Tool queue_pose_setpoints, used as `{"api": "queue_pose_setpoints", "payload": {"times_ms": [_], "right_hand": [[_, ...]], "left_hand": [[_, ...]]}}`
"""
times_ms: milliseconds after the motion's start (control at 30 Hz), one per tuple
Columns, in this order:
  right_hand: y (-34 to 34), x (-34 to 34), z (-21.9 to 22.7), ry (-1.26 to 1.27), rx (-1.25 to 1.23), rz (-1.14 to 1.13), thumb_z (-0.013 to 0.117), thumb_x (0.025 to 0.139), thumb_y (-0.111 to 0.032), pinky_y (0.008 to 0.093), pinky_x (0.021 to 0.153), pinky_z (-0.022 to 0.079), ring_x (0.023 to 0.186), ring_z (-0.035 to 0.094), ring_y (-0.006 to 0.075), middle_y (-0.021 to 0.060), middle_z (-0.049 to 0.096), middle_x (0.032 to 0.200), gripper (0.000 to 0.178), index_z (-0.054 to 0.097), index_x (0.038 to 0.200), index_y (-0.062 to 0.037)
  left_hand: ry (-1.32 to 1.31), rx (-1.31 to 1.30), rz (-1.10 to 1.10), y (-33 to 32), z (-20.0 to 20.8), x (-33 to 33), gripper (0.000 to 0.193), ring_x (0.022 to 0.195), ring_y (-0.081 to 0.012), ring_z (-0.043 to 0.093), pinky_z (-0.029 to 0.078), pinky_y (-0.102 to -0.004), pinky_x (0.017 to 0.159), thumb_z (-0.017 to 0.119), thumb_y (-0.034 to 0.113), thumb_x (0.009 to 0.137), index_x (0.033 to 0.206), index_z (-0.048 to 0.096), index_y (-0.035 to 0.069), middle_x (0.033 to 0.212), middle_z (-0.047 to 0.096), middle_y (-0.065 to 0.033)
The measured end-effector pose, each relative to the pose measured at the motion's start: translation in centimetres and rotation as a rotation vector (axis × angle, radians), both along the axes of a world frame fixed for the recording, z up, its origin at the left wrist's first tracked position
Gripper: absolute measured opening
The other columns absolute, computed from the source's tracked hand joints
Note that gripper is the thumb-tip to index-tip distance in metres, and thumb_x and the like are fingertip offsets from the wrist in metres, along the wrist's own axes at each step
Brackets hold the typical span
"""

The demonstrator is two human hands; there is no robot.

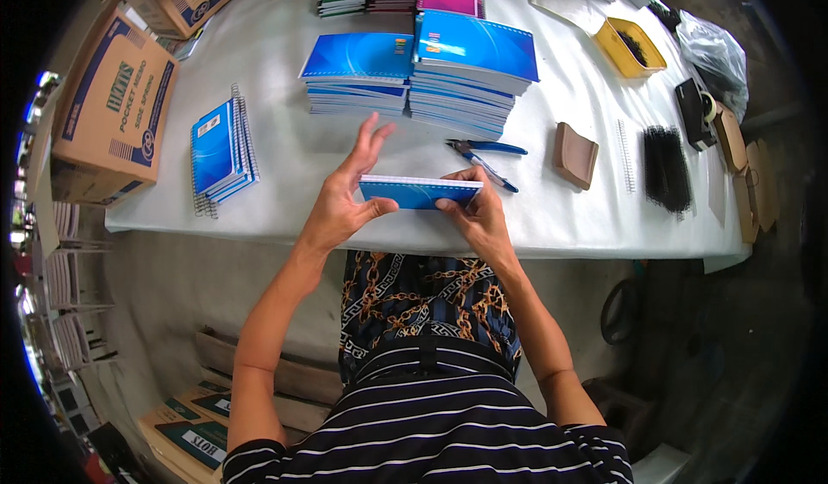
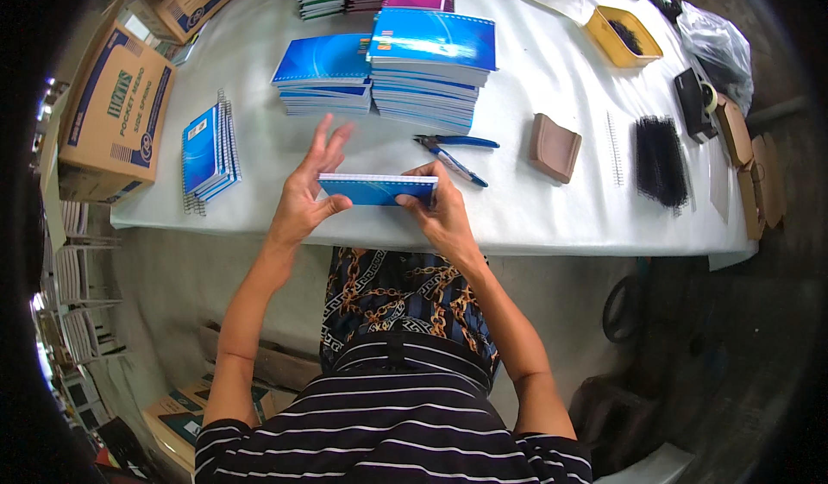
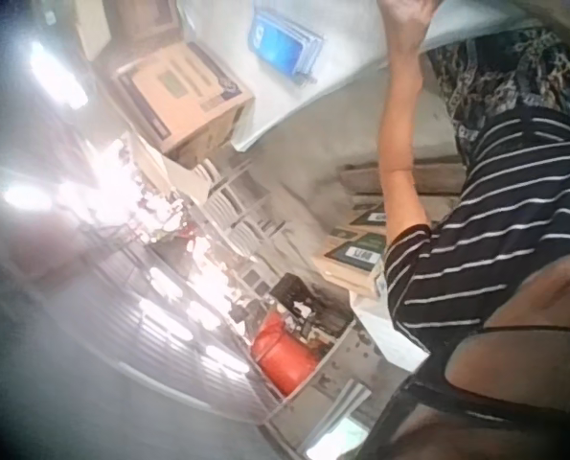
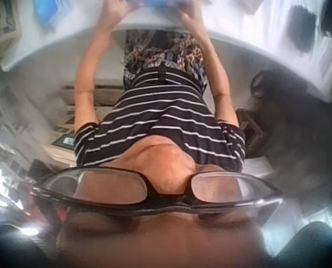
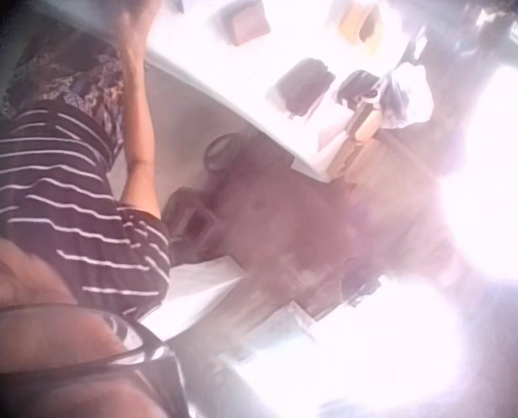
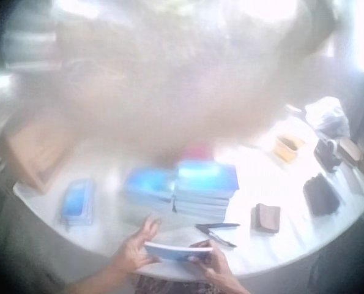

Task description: The person repeatedly picks up a blue spiral-bound notebook, inserts a metal spiral binding into the pre-punched holes along the spine, and places the finished notebook into a growing stack on the table. This process is repeated for multiple notebooks throughout the clip.

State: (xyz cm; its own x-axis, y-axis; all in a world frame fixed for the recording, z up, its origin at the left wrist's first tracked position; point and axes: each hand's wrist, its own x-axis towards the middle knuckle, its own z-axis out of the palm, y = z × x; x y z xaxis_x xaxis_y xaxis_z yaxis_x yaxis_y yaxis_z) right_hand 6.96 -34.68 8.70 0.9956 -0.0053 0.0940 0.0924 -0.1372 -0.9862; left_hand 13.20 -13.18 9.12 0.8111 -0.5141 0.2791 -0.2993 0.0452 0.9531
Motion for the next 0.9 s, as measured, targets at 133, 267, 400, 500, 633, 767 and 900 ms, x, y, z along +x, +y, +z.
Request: {"api": "queue_pose_setpoints", "payload": {"times_ms": [133,267,400,500,633,767,900], "right_hand": [[0.1,0.1,-0.2,-0.019,-0.120,0.009,0.069,0.087,-0.004,0.0323,0.073,0.049,0.084,0.062,0.0189,0.0113,0.065,0.095,0.027,0.050,0.107,-0.0011],[-0.1,-0.3,-0.7,-0.030,-0.096,0.008,0.067,0.088,-0.001,0.0345,0.074,0.049,0.084,0.064,0.0234,0.0141,0.065,0.094,0.025,0.049,0.106,-0.0009],[-0.8,0.0,-0.9,-0.055,-0.191,0.064,0.069,0.084,-0.001,0.0394,0.078,0.049,0.087,0.064,0.0296,0.0166,0.065,0.092,0.030,0.050,0.106,-0.0012],[-4.8,0.7,1.6,-0.268,-0.279,0.163,0.074,0.078,0.000,0.0372,0.084,0.048,0.093,0.063,0.0256,0.0134,0.064,0.099,0.036,0.058,0.110,-0.0033],[-22.9,5.5,2.1,-0.236,-0.634,-0.629,0.064,0.084,0.000,0.0348,0.082,0.050,0.095,0.063,0.0238,0.0143,0.065,0.105,0.018,0.069,0.101,-0.0031],[-30.7,8.7,-0.9,0.202,-1.247,-0.898,0.072,0.083,-0.028,0.0497,0.091,0.044,0.113,0.053,0.0365,0.0205,0.059,0.115,0.032,0.067,0.104,-0.0037],[-27.7,8.2,0.9,-0.029,-1.173,-0.618,0.061,0.087,-0.009,0.0430,0.081,0.048,0.097,0.063,0.0323,0.0186,0.064,0.099,0.017,0.064,0.103,-0.0008]], "left_hand": [[0.241,-0.219,-0.021,-1.3,-0.6,-1.1,0.102,0.142,-0.0320,0.031,0.028,-0.0433,0.114,0.074,0.030,0.084,0.157,0.003,0.016,0.154,0.031,-0.0189],[-0.282,0.047,0.315,-2.0,1.3,-1.9,0.094,0.145,-0.0343,0.026,0.025,-0.0515,0.114,0.070,0.040,0.083,0.155,0.016,0.014,0.155,0.031,-0.0174],[-0.864,0.762,0.287,-5.6,4.6,-2.5,0.080,0.142,-0.0355,0.031,0.027,-0.0535,0.113,0.066,0.038,0.085,0.151,0.031,0.012,0.153,0.037,-0.0104],[-0.870,0.951,0.216,-6.2,3.3,-1.8,0.067,0.130,-0.0330,0.049,0.039,-0.0511,0.105,0.067,0.032,0.084,0.145,0.044,0.019,0.138,0.056,-0.0007],[-0.850,0.843,0.171,-7.0,3.4,-1.8,0.063,0.117,-0.0294,0.061,0.051,-0.0448,0.094,0.069,0.029,0.084,0.143,0.047,0.028,0.130,0.062,0.0020],[-0.792,0.836,0.127,-7.1,3.4,-1.3,0.062,0.116,-0.0307,0.061,0.053,-0.0440,0.092,0.068,0.030,0.085,0.143,0.046,0.027,0.129,0.063,0.0004],[-0.721,0.864,0.147,-6.8,4.0,-1.5,0.060,0.115,-0.0321,0.062,0.054,-0.0421,0.088,0.066,0.033,0.086,0.143,0.046,0.026,0.128,0.064,-0.0012]]}}
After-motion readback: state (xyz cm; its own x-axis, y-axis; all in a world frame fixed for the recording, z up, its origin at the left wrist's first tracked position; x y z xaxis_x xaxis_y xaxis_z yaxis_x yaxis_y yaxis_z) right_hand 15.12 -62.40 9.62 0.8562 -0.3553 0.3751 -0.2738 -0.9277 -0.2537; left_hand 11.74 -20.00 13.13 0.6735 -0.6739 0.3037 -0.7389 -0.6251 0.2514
